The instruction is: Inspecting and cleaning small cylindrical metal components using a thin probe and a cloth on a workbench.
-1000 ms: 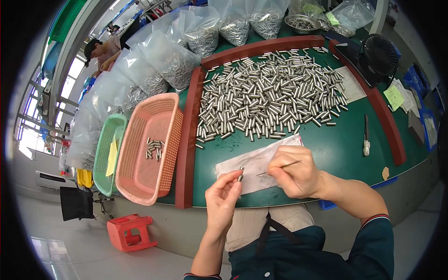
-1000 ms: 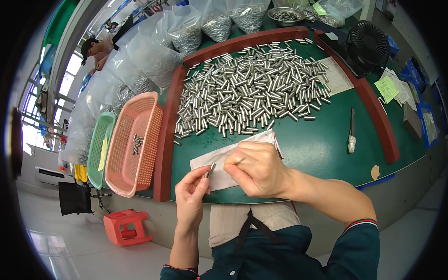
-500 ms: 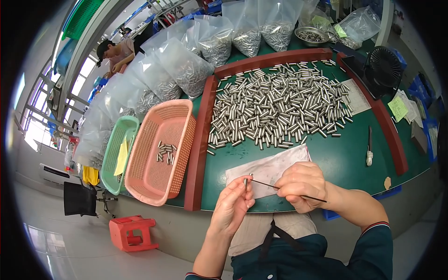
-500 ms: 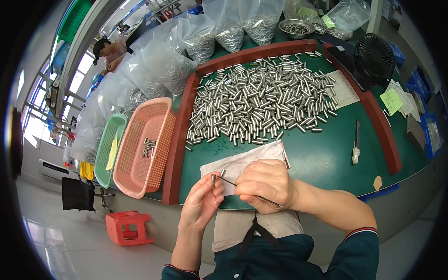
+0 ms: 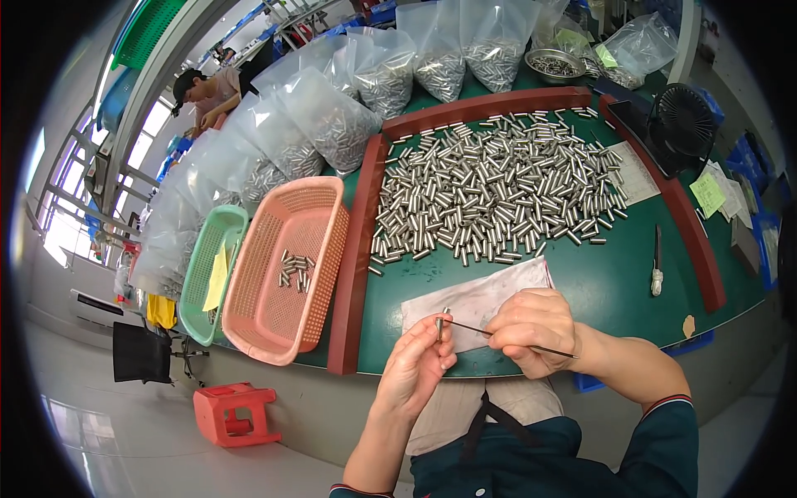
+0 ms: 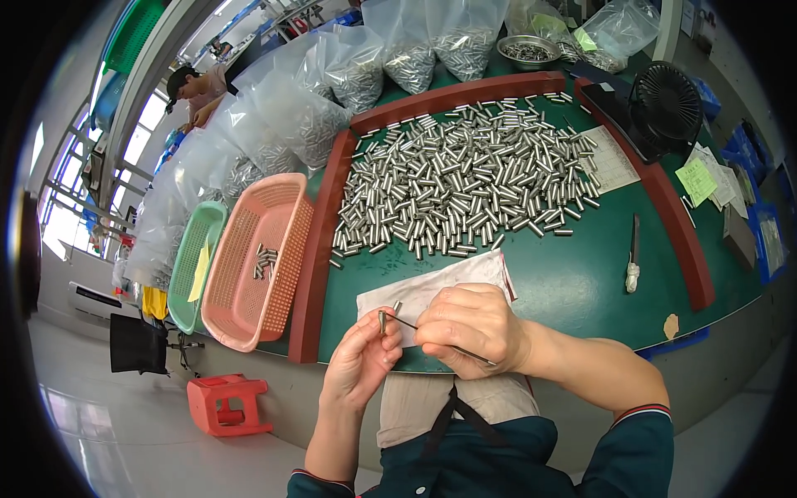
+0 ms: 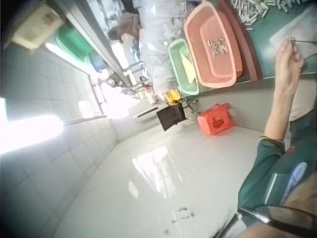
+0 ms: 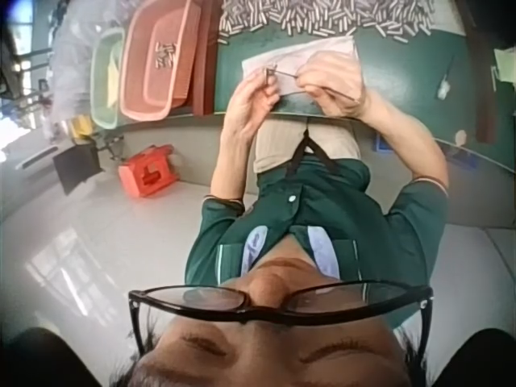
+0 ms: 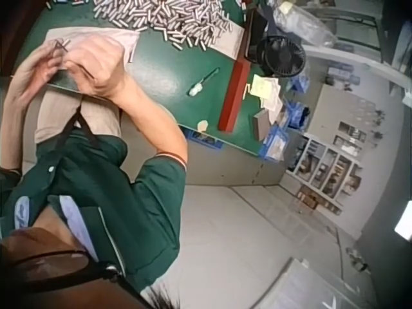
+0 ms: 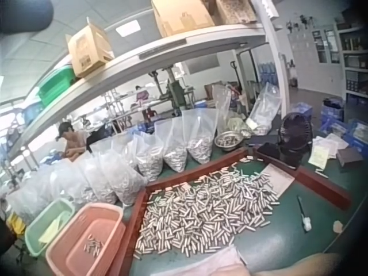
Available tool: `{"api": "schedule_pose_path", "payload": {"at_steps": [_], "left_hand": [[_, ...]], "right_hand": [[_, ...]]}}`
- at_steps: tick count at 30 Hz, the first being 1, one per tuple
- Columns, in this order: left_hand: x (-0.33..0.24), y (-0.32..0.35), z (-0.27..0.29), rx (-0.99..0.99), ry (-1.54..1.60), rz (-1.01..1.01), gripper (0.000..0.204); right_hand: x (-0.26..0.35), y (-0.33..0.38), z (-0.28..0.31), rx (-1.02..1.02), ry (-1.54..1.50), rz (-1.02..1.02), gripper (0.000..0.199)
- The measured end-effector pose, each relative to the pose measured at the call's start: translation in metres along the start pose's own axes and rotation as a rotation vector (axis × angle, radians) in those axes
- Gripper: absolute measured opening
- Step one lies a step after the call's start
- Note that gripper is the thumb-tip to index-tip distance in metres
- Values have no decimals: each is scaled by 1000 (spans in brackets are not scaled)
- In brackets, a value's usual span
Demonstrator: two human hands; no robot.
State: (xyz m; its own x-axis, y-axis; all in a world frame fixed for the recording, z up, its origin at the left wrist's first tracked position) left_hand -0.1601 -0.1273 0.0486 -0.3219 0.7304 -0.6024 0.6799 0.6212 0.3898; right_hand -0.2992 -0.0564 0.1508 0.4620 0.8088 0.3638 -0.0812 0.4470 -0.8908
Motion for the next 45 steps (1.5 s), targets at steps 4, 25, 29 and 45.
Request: {"api": "schedule_pose_path", "payload": {"at_steps": [4,25,29,45], "left_hand": [[1,0,0,12,11,8,22],[1,0,1,2,-22,-2,26],[2,0,2,1,-11,8,26],[1,0,1,20,14,17,31]], "right_hand": [[-2,0,2,-21,-33,-40,7],[-2,-1,4,-31,-10,-31,6],[-2,0,2,-19,-19,-30,7],[-6,-1,0,3,11,-56,6]]}}
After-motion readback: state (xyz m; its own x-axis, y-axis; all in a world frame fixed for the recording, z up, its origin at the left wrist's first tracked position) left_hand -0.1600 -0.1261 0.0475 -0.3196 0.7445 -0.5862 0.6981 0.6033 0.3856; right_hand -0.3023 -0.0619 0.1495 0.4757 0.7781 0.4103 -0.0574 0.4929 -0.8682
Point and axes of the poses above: each hand's wrist, its own y-axis away from the middle knuckle, its own z-axis out of the back of the hand, x = y × z, the point moved 8 cm from there along -y, towards the middle knuckle
